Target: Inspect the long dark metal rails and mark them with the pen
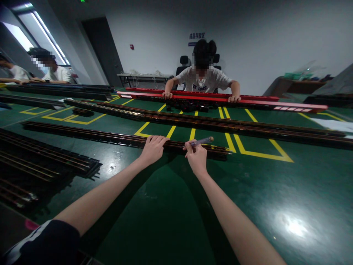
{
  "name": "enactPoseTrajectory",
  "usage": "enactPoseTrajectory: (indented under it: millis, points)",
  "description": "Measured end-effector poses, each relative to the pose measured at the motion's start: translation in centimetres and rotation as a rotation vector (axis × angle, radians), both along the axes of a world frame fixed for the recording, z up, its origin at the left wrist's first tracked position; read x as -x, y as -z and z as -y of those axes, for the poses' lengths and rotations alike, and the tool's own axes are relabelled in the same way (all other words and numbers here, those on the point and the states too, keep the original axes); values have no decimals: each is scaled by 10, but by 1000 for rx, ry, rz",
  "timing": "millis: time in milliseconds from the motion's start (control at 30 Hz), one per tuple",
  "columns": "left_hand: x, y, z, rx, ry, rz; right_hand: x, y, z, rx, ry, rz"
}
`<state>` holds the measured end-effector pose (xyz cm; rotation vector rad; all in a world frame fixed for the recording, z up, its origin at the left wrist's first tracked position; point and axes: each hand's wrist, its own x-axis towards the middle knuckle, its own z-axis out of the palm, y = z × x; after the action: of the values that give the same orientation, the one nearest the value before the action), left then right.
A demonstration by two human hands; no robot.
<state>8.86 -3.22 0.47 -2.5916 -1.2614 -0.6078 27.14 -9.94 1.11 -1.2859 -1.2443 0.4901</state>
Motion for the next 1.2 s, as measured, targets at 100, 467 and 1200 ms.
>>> enactPoseTrajectory:
  millis: [100, 467, 1200]
  points:
    - [0, 1, -1, 4, 3, 1, 0, 0, 0, 2, 7, 0]
    - [-1, -2, 1, 14, 0, 0, 0, 1, 0, 12, 64, -14]
    - [1, -3, 1, 55, 4, 10, 0, 1, 2, -1, 86, -37]
